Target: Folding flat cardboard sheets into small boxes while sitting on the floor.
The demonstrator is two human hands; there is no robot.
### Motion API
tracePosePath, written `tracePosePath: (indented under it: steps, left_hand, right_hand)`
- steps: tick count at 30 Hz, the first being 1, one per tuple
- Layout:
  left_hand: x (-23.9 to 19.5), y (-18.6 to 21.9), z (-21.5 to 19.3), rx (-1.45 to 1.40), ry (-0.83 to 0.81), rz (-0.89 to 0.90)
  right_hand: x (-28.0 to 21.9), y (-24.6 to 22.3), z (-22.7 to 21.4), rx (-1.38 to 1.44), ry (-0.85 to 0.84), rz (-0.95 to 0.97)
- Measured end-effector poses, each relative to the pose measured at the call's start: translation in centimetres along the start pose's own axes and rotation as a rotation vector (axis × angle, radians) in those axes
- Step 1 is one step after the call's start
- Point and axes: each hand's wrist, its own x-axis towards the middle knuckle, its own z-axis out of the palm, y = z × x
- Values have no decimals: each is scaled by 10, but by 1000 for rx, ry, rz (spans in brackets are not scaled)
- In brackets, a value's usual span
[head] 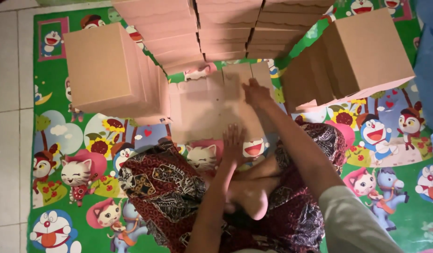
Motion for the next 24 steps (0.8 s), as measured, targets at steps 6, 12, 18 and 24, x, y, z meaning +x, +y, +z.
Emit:
tracePosePath:
  steps: [6,12,18,24]
  left_hand:
    - [0,0,12,-26,21,-12]
    - [6,-2,37,47,314,11]
    - [-5,3,2,-17,74,19]
    - [-13,-19,-31,44,-61,119]
  right_hand:
    - [22,26,39,219,118,21]
    - [-117,-27,-2,688,217,331]
    - [-165,-42,26,321,321,129]
    - [-131,-22,69,565,342,341]
